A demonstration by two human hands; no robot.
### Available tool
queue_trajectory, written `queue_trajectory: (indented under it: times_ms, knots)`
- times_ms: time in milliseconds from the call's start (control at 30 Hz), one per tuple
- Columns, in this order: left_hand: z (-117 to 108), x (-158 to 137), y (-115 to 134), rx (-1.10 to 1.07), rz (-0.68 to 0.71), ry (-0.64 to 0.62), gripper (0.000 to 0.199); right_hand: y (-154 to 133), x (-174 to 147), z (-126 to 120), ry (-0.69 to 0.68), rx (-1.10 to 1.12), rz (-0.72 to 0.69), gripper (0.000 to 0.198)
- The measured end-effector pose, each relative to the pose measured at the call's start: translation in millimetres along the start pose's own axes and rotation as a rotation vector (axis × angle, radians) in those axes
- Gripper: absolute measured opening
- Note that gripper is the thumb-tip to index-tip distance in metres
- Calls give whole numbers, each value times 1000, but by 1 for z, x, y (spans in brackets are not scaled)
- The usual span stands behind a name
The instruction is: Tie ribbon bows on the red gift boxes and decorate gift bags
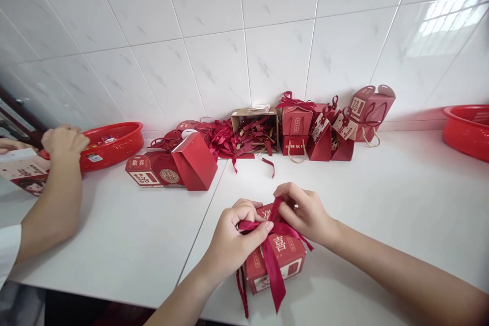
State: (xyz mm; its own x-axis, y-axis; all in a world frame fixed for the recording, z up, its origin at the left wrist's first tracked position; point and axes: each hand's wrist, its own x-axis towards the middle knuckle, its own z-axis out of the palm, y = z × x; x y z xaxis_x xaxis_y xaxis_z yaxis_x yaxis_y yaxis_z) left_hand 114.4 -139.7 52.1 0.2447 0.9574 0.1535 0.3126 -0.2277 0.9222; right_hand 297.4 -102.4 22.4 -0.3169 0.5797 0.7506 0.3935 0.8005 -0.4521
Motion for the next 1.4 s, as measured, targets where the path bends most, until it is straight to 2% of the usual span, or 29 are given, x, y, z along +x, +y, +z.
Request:
queue_trajectory:
  times_ms: [100, 167, 333, 467, 567, 667, 800, 933, 1000, 1100, 1233, 1400]
  knots:
    - [0, 1, -3, 0, 5, 4, 42, 3, -2, 3, 19, -10, 43, 17]
    - [-1, 1, -3, 4, 7, 6, 42, 5, -1, 3, 15, -37, 23, 19]
    - [-1, 1, -4, 36, 6, -25, 34, 9, 6, -10, -36, -184, -215, 27]
    - [1, 2, -5, 32, -3, -31, 32, 4, 16, -24, -205, -201, -243, 38]
    - [1, 3, -4, 22, -33, -43, 31, 0, 18, -27, -320, -246, -327, 29]
    - [0, 3, -1, 1, -45, -74, 36, -1, 16, -23, -304, -304, -337, 12]
    - [1, 2, 4, -43, -58, -69, 38, -2, 11, -16, -226, -368, -313, 16]
    - [2, 0, 3, -34, -17, -52, 30, -4, 11, -15, -76, -274, -149, 14]
    - [3, -2, 1, -21, 1, -39, 30, -5, 11, -15, -35, -210, -27, 23]
    - [3, -2, -1, -10, 31, -23, 33, -5, 10, -11, -62, -132, 116, 40]
    - [2, -1, -3, 18, 63, -29, 34, -3, 9, -3, -83, 0, 292, 49]
    - [3, 0, -3, -5, 38, -41, 36, -1, 11, -3, -109, 85, 370, 53]
